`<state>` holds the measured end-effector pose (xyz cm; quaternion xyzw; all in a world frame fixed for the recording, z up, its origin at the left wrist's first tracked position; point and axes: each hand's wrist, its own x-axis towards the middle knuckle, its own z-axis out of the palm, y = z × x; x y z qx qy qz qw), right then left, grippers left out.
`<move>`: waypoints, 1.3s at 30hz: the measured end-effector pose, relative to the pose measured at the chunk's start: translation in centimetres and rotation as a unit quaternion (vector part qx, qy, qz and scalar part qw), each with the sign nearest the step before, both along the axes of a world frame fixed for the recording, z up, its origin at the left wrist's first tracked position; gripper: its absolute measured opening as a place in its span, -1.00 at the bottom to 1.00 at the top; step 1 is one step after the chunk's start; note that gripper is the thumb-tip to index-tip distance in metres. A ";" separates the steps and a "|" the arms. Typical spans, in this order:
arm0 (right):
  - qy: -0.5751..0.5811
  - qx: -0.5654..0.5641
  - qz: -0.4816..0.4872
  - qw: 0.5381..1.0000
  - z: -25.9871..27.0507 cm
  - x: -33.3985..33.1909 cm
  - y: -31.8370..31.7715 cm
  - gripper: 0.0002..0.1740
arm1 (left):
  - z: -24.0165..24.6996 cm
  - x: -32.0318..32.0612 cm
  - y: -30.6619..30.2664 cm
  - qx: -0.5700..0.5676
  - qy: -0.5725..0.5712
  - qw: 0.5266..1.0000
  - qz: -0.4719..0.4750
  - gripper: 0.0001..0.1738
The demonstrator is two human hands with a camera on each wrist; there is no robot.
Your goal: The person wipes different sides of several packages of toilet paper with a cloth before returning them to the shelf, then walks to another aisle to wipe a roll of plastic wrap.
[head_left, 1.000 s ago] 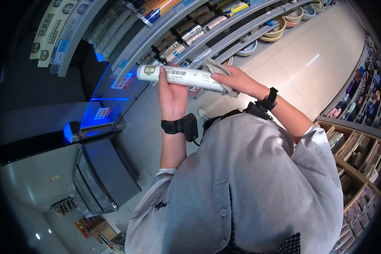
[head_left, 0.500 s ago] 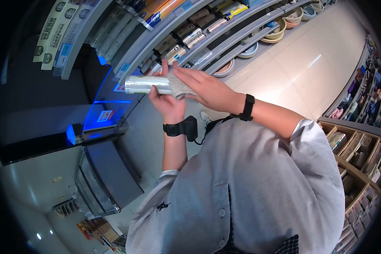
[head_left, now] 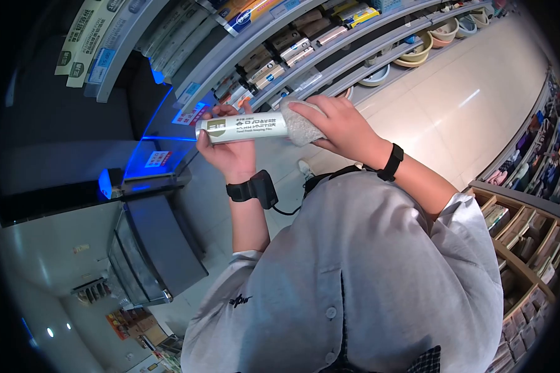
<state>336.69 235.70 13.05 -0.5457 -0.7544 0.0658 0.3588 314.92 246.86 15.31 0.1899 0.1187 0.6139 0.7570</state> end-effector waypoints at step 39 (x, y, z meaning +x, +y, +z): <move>0.753 -0.224 0.153 0.600 0.2 2.5 -2.1 -0.43 | -6.0 -3.6 -1.3 -0.061 0.092 0.991 -0.072 -0.52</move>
